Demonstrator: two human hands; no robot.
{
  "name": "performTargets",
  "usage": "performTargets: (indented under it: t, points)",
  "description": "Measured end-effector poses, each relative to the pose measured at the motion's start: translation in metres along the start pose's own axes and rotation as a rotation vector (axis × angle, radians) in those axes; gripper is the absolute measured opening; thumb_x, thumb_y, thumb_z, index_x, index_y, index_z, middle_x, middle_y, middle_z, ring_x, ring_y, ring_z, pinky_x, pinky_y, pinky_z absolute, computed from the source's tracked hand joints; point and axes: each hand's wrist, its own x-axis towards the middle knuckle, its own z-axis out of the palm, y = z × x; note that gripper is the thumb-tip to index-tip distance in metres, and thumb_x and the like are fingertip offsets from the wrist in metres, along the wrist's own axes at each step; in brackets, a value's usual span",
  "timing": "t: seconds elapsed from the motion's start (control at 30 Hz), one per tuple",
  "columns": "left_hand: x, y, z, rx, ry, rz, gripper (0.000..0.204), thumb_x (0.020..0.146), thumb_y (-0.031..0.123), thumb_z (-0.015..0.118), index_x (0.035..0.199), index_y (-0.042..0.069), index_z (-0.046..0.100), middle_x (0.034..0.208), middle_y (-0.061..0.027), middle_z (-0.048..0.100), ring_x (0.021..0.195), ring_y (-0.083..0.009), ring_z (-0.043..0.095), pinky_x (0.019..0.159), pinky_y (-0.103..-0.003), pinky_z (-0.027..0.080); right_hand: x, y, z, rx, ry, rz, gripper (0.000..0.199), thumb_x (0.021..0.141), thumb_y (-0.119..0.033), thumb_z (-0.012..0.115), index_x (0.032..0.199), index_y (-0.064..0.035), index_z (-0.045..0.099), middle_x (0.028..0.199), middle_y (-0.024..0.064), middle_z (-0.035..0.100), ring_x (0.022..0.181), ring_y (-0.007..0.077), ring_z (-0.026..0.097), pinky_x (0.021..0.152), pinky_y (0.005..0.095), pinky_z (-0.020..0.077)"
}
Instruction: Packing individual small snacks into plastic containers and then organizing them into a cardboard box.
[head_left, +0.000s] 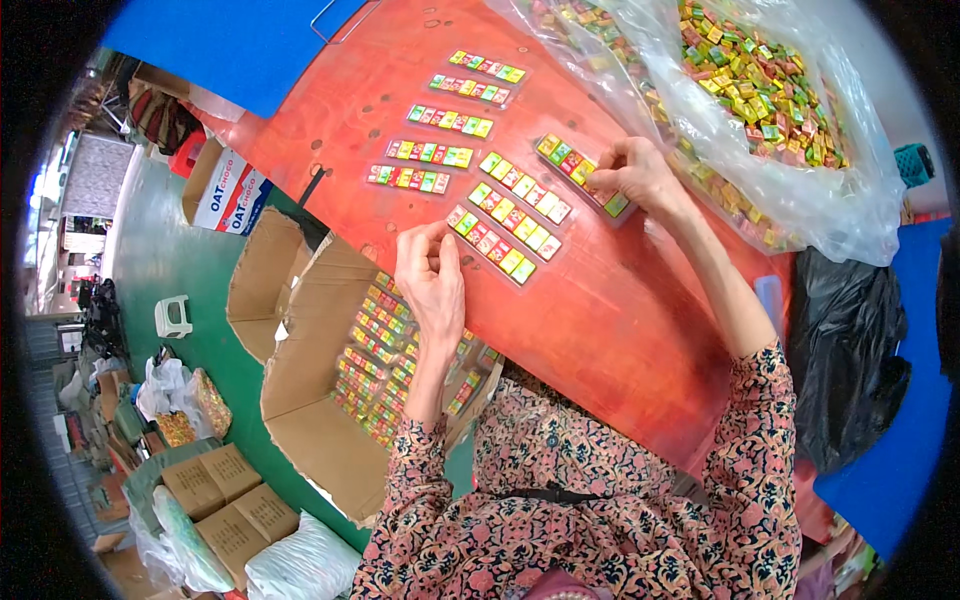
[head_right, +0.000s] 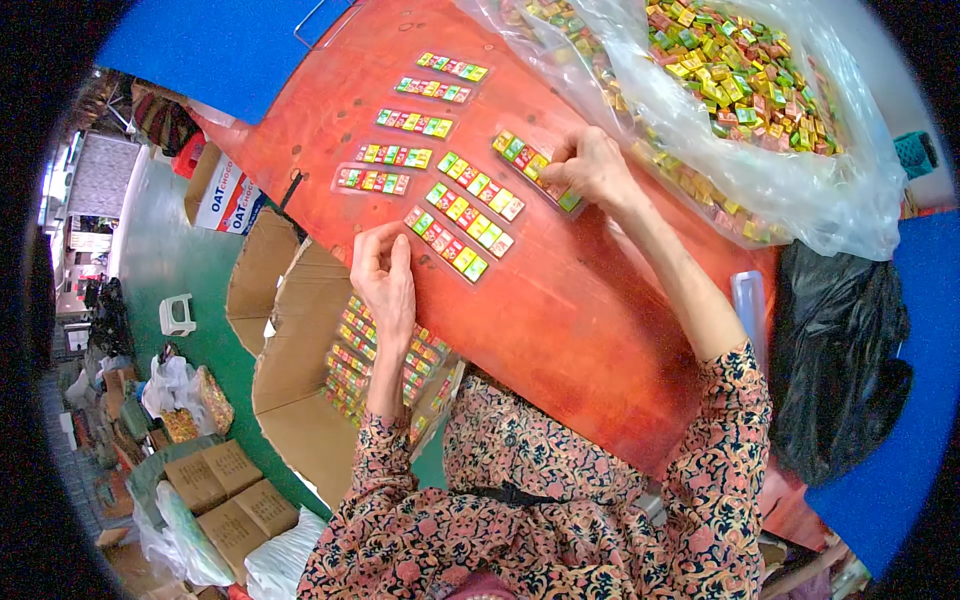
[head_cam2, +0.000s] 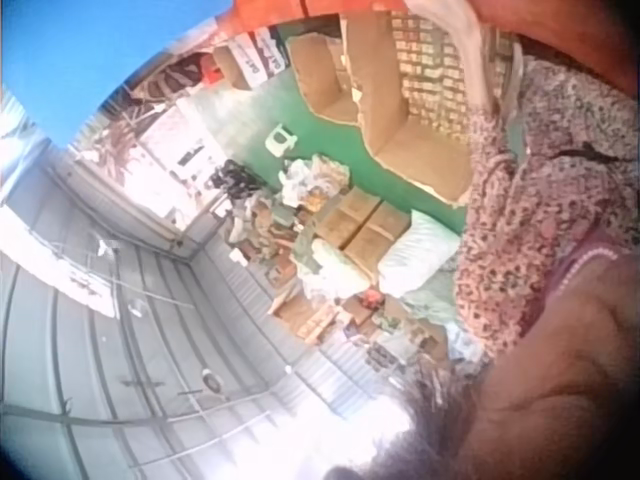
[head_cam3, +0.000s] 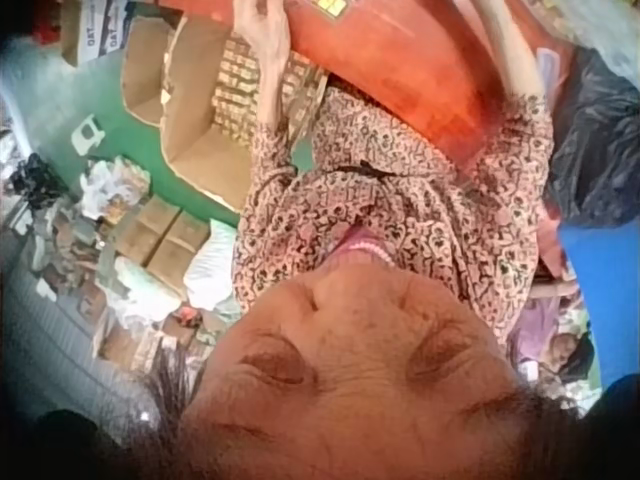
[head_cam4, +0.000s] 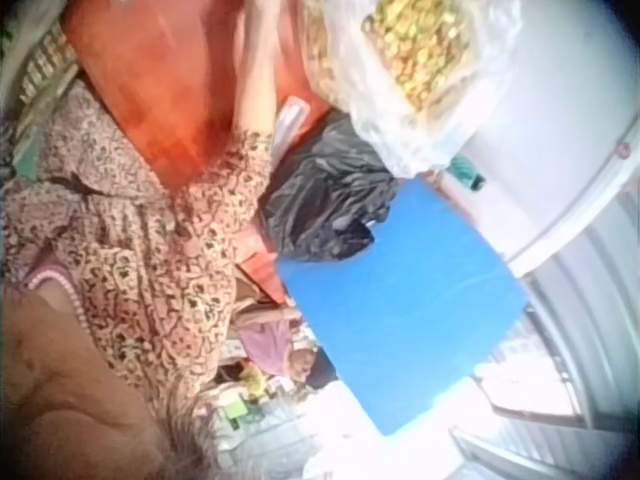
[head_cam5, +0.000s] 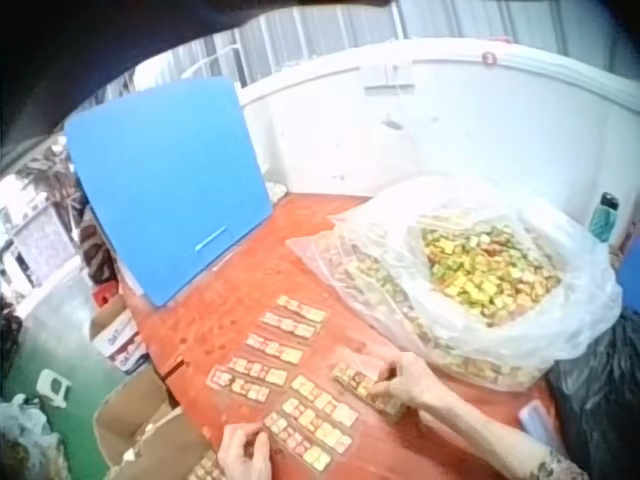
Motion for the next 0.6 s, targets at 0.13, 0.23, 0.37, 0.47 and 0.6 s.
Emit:
performTargets:
  t: [0.13, 0.23, 0.37, 0.47, 0.6]
  points:
    - [0.018, 0.013, 0.002, 0.068, -0.014, 0.113, 0.012, 0.082, 0.002, 0.056, 0.092, -0.002, 0.060, 0.088, -0.0070, 0.054, 0.068, -0.0120, 0.054, 0.056, -0.024, 0.045, 0.001, -0.009, -0.007, 0.379, -0.107, 0.234, 0.012, 0.069, -0.010, 0.072, 0.069, -0.0046, 0.062, 0.061, 0.0017, 0.059, 0.051, 0.0094, 0.052, 0.045, 0.0258, 0.0372]
    - [0.043, 0.005, 0.007, 0.050, -0.047, 0.132, 0.015, 0.082, 0.006, 0.056, 0.095, -0.002, 0.060, 0.083, -0.0080, 0.055, 0.067, -0.0137, 0.056, 0.057, -0.026, 0.045, 0.004, -0.022, 0.012, 0.289, -0.137, 0.149, 0.013, 0.068, -0.011, 0.072, 0.067, -0.0045, 0.061, 0.061, 0.0019, 0.058, 0.051, 0.0088, 0.050, 0.046, 0.0253, 0.0363]
    - [0.071, 0.005, 0.027, -0.006, -0.155, 0.042, 0.019, 0.080, 0.011, 0.059, 0.091, -0.004, 0.062, 0.082, -0.0120, 0.059, 0.066, -0.0187, 0.060, 0.061, -0.031, 0.047, 0.011, -0.024, 0.041, 0.139, -0.135, -0.010, 0.015, 0.066, -0.012, 0.072, 0.066, -0.0039, 0.059, 0.060, 0.0018, 0.058, 0.053, 0.0086, 0.050, 0.047, 0.0254, 0.0366]
    - [0.082, -0.001, 0.036, 0.044, -0.206, 0.093, 0.019, 0.076, 0.011, 0.061, 0.087, -0.005, 0.063, 0.080, -0.0157, 0.062, 0.070, -0.0236, 0.063, 0.063, -0.033, 0.048, 0.007, -0.023, 0.061, -0.033, -0.014, -0.126, 0.018, 0.066, -0.016, 0.070, 0.064, -0.0020, 0.058, 0.059, 0.0047, 0.058, 0.055, 0.0106, 0.053, 0.050, 0.0288, 0.0393]
    - [0.092, -0.002, 0.043, 0.169, -0.265, 0.276, 0.021, 0.072, 0.011, 0.063, 0.087, -0.003, 0.063, 0.077, -0.0162, 0.061, 0.069, -0.0276, 0.062, 0.063, -0.035, 0.047, -0.009, -0.030, 0.061, -0.237, 0.145, -0.224, 0.028, 0.071, -0.024, 0.065, 0.071, 0.0032, 0.059, 0.061, 0.0165, 0.058, 0.058, 0.0251, 0.058, 0.055, 0.0385, 0.0427]
